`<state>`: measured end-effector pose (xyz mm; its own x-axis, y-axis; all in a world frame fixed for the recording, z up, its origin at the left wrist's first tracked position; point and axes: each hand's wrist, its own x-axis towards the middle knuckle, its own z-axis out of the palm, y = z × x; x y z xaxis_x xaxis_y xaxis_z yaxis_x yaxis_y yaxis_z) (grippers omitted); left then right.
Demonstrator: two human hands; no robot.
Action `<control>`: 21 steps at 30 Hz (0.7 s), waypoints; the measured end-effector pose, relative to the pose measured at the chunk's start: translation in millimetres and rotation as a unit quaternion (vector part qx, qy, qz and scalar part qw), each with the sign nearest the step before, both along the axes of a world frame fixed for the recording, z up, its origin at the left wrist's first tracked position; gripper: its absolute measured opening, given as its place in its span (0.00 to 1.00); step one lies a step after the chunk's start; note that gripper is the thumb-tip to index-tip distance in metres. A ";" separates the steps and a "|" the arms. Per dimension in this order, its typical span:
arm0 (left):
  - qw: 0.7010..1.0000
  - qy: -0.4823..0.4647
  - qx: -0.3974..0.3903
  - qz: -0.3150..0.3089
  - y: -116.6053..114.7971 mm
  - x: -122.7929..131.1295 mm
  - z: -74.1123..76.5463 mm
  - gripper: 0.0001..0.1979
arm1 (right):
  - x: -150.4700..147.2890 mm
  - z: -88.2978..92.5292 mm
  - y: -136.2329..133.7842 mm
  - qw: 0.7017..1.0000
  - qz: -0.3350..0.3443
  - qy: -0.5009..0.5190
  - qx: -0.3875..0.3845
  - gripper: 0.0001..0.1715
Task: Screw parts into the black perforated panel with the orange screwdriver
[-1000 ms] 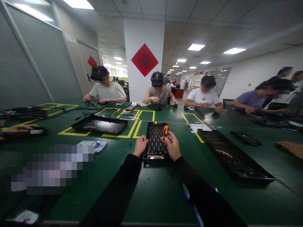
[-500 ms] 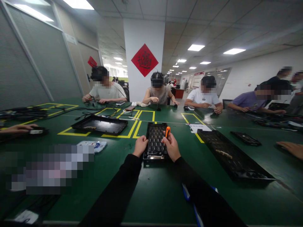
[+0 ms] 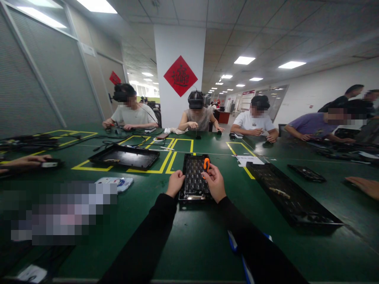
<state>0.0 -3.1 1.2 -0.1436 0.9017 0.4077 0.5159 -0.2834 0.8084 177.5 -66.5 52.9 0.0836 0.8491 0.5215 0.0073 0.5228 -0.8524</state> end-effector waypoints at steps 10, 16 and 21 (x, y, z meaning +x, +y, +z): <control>1.000 -0.007 -0.008 0.002 -1.3 0.9 1.9 0.13 | 1.5 -0.5 -1.7 1.000 0.018 -0.002 -0.005 0.21; 1.000 -0.005 -0.001 0.000 -0.8 0.3 0.7 0.13 | 0.6 3.1 -5.1 0.996 -0.015 -0.081 0.024 0.19; 1.000 -0.004 -0.002 -0.004 -1.4 0.2 1.4 0.13 | 1.7 4.6 -3.7 0.995 -0.037 -0.083 0.037 0.17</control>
<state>0.3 -4.4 2.6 -0.1394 0.9045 0.4030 0.5068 -0.2845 0.8138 179.2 -70.1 57.5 0.0520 0.8026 0.5942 0.1845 0.5771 -0.7956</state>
